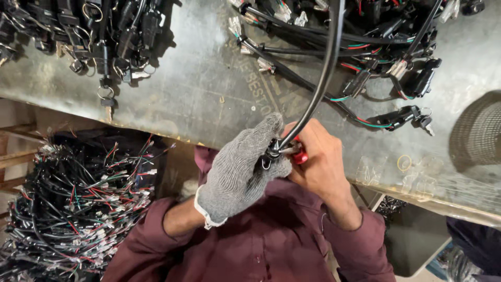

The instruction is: The person holds a black multi-conductor cable on a workbench and uses red-handled pliers to cut and strip the outer insulation, pulling the jacket off to expose the inner red, green and white wires. They work through the cable section by section and set the processed cable with a pile of similar finished wire harnesses on the table.

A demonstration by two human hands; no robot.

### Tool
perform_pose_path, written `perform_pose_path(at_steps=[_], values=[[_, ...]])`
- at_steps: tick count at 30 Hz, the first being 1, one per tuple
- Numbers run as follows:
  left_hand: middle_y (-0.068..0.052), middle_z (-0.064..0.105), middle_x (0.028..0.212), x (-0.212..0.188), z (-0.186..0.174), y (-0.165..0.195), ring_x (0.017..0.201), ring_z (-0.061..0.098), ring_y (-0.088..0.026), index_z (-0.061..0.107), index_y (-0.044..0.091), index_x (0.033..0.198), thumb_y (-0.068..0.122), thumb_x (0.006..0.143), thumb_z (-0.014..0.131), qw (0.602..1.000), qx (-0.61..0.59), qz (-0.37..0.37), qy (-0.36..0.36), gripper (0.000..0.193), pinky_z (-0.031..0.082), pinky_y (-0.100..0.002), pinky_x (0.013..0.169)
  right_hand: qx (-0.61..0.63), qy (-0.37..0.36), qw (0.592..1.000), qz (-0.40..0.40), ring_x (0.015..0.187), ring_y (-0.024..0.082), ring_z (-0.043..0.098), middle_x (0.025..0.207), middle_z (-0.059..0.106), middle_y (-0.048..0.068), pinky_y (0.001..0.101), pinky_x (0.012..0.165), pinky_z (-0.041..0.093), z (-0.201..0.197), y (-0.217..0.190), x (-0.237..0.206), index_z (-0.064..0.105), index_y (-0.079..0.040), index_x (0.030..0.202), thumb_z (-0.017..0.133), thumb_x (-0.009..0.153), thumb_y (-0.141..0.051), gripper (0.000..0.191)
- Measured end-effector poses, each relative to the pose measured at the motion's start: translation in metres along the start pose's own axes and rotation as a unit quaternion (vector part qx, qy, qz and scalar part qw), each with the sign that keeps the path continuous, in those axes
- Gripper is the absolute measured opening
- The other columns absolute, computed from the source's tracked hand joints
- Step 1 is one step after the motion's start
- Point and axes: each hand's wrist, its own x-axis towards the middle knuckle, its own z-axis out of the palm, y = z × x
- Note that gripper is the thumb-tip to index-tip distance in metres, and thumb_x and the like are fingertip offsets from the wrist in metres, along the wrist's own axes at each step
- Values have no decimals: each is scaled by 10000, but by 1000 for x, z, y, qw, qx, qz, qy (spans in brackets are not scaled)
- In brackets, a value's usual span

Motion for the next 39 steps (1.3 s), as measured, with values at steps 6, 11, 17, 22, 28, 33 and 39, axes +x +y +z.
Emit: perform_pose_path(at_steps=[6,11,17,22,28,33,39], values=[[-168,660,1220,-2,0,4,1067,645,-369,477,3,1490,171,913,789,997,78,12,-5,676,512,-451,899,-135,-15,989,62,748,361,624,795,610,125,460,587,445,-7,-6,-4,546,-52,847,829,684,-149,340],[-150,665,1228,-1,2,6,1035,645,-351,558,61,1431,185,931,758,974,222,46,13,553,511,-451,885,-170,-17,979,110,754,361,646,811,642,113,476,587,460,-4,-8,-12,565,-76,869,817,739,-173,300],[-141,662,1271,3,-3,9,1019,652,-325,530,59,1466,129,941,728,951,291,99,19,566,509,-448,872,-112,1,989,99,763,376,630,823,628,133,485,608,462,5,-10,-18,562,-57,925,797,735,-153,317],[-145,667,1223,6,-13,21,981,653,-328,473,19,1536,133,954,710,973,220,60,-35,638,514,-437,830,-32,-1,989,147,726,323,650,811,637,103,438,631,499,11,-16,-26,592,-76,937,795,749,-151,286],[-112,630,1192,-7,-36,29,1086,653,-207,397,46,1564,255,1082,634,973,-162,-26,-161,576,549,-330,951,29,11,999,-20,856,314,633,927,619,92,402,756,476,17,12,-22,597,-99,941,791,660,-134,344],[-6,597,1011,-16,-29,34,900,581,-86,417,8,1595,209,1010,708,892,-376,-191,-163,684,556,-279,839,157,-89,983,-40,848,279,600,876,602,60,390,826,422,23,35,-18,570,-91,899,846,589,-189,426],[-94,657,1089,-24,-26,35,881,672,-147,466,66,1524,111,953,741,989,-98,-70,-84,636,569,-283,810,48,-40,996,-60,871,286,595,908,587,73,338,776,394,31,33,-20,562,-116,978,803,762,-139,325]])
